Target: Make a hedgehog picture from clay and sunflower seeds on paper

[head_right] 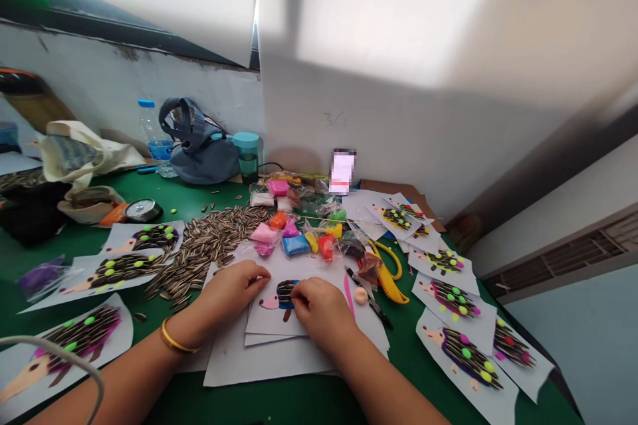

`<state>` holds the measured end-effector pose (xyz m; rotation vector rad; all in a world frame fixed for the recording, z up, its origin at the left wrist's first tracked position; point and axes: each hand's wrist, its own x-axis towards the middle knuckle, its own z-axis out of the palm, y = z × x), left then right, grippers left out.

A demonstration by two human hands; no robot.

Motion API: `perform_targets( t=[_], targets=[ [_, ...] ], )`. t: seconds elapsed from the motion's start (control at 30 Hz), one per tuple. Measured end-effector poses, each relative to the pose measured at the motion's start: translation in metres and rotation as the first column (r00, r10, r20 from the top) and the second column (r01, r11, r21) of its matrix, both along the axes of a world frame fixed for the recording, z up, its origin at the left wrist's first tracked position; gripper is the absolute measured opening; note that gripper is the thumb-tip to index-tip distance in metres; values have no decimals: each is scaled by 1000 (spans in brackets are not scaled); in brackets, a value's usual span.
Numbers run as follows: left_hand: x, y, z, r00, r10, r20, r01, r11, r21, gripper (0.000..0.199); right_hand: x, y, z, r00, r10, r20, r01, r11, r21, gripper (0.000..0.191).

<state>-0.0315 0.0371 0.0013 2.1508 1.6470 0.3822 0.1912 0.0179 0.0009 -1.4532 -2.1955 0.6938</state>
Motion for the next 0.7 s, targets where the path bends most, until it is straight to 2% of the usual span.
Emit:
perform_targets(
  t=[0.4,0.7],
  targets=[
    [1,-1,1,1000,7,-5,-7,1000,0,23,-5,1,-5,993,1,114,-9,998,69,16],
    [2,-1,3,1000,4,-10,-4,1000,-2,24,-4,2,-6,993,16,114,-24,997,69,17]
  ],
)
